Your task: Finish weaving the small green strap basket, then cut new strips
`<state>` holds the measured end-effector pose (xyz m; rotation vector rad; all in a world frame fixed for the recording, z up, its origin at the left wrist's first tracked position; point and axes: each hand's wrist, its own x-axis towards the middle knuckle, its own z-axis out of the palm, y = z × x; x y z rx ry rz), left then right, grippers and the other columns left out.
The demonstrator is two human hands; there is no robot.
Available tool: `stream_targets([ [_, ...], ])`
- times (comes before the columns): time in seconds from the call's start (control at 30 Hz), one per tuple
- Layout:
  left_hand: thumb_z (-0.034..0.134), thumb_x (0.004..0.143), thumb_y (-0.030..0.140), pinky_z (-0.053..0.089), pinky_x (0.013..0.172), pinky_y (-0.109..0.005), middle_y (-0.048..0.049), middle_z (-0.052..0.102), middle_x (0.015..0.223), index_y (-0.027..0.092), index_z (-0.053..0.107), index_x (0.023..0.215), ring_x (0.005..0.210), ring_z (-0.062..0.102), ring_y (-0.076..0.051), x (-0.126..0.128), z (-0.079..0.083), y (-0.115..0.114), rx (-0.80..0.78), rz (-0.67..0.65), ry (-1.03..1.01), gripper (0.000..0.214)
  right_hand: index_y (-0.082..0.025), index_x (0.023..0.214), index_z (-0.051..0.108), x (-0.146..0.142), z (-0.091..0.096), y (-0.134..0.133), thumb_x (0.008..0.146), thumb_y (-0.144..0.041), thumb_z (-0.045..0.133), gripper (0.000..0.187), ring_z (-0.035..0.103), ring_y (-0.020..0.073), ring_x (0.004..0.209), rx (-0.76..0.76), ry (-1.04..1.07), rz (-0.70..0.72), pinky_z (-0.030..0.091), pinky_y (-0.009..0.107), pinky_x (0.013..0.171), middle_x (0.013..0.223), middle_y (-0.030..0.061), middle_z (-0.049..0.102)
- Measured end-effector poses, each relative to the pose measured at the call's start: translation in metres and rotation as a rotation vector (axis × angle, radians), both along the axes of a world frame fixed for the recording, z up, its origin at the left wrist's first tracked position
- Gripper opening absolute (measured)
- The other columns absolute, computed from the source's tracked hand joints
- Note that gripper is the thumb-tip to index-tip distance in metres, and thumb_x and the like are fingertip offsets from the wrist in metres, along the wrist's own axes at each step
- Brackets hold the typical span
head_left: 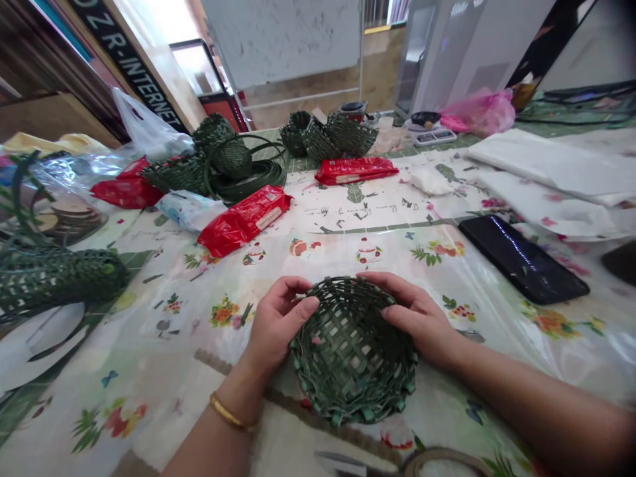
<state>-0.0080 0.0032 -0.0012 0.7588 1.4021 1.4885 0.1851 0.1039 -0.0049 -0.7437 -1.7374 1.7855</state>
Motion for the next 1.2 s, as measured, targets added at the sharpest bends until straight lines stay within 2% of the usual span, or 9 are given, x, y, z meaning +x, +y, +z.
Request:
stream_targets([
  [0.1, 0.074, 0.069, 0.032, 0.048, 0.043, -0.02, 0.0024, 0.053, 0.079, 0.02, 0.054, 0.089, 0.06, 0.05, -0.009, 0.003, -0.002, 0.002, 0.002, 0.003, -0.017, 0.031, -0.022, 0.115, 0.057, 0.0, -0.001, -0.001, 0.069, -0.017, 0.049, 0.048, 0.057, 0.023, 0.11, 0.059, -0.008, -0.021, 0.041, 0.04, 0.098, 0.12, 0.0033, 0.063],
  [0.3, 0.068, 0.076, 0.031, 0.041, 0.057, -0.015, 0.0014, 0.055, 0.082, 0.018, 0.057, 0.084, 0.066, 0.048, -0.007, 0.0, -0.01, 0.005, 0.101, 0.037, 0.104, 0.019, -0.022, 0.113, 0.06, 0.0, -0.001, -0.003, 0.069, -0.015, 0.048, 0.046, 0.059, 0.0218, 0.106, 0.141, -0.01, -0.049, 0.042, 0.038, 0.097, 0.114, 0.0021, 0.066],
  [0.57, 0.063, 0.079, 0.034, 0.04, 0.064, -0.019, -0.0008, 0.057, 0.085, 0.017, 0.056, 0.078, 0.071, 0.049, -0.01, 0.0, -0.015, 0.006, 0.137, 0.064, 0.199, 0.018, -0.023, 0.106, 0.064, 0.0, 0.0, -0.005, 0.068, -0.016, 0.05, 0.042, 0.062, 0.0233, 0.102, 0.123, -0.029, -0.134, 0.046, 0.04, 0.094, 0.109, 0.002, 0.069],
  [0.67, 0.065, 0.077, 0.037, 0.041, 0.06, -0.019, 0.0, 0.059, 0.08, 0.017, 0.059, 0.079, 0.067, 0.05, -0.01, 0.0, -0.013, 0.007, 0.11, 0.098, 0.189, 0.021, -0.023, 0.104, 0.065, 0.0, 0.0, -0.005, 0.066, -0.017, 0.051, 0.041, 0.063, 0.0242, 0.1, 0.143, -0.027, -0.145, 0.048, 0.041, 0.092, 0.107, 0.0031, 0.07],
  [0.8, 0.074, 0.068, 0.036, 0.042, 0.05, -0.019, 0.001, 0.059, 0.068, 0.015, 0.062, 0.08, 0.058, 0.052, -0.01, -0.003, -0.002, 0.004, -0.059, 0.086, 0.115, 0.026, -0.023, 0.105, 0.064, 0.0, 0.0, -0.006, 0.066, -0.016, 0.052, 0.041, 0.063, 0.0236, 0.099, 0.171, -0.005, -0.155, 0.048, 0.04, 0.09, 0.107, 0.0038, 0.07],
  [0.87, 0.076, 0.065, 0.035, 0.045, 0.051, -0.021, 0.0003, 0.061, 0.067, 0.015, 0.064, 0.081, 0.059, 0.054, -0.011, -0.005, 0.003, 0.002, -0.116, 0.088, 0.102, 0.028, -0.023, 0.107, 0.062, 0.001, -0.001, -0.008, 0.068, -0.016, 0.053, 0.041, 0.064, 0.0233, 0.098, 0.16, -0.005, -0.164, 0.05, 0.039, 0.086, 0.107, 0.0046, 0.069],
  [1.0, 0.074, 0.069, 0.033, 0.049, 0.06, -0.021, 0.0002, 0.062, 0.072, 0.015, 0.065, 0.079, 0.065, 0.055, -0.011, -0.005, 0.005, -0.001, -0.013, 0.121, 0.173, 0.022, -0.023, 0.112, 0.06, 0.002, -0.003, -0.009, 0.07, -0.014, 0.051, 0.043, 0.062, 0.023, 0.102, 0.203, -0.005, -0.166, 0.05, 0.037, 0.085, 0.112, 0.0055, 0.067],
  [1.1, 0.065, 0.078, 0.038, 0.048, 0.057, -0.02, -0.0006, 0.061, 0.08, 0.016, 0.066, 0.08, 0.066, 0.053, -0.01, -0.004, 0.005, -0.002, 0.049, 0.126, 0.261, 0.022, -0.023, 0.112, 0.059, 0.003, -0.004, -0.008, 0.071, -0.013, 0.05, 0.044, 0.061, 0.0224, 0.103, 0.235, -0.023, -0.167, 0.05, 0.037, 0.085, 0.112, 0.0052, 0.066],
  [1.2, 0.066, 0.077, 0.035, 0.047, 0.055, -0.019, 0.0001, 0.059, 0.078, 0.017, 0.064, 0.083, 0.065, 0.054, -0.01, -0.004, 0.006, -0.004, 0.032, 0.109, 0.335, 0.019, -0.023, 0.112, 0.059, 0.003, -0.004, -0.007, 0.071, -0.012, 0.05, 0.044, 0.062, 0.0224, 0.102, 0.25, -0.037, -0.173, 0.05, 0.036, 0.085, 0.112, 0.0052, 0.066],
])
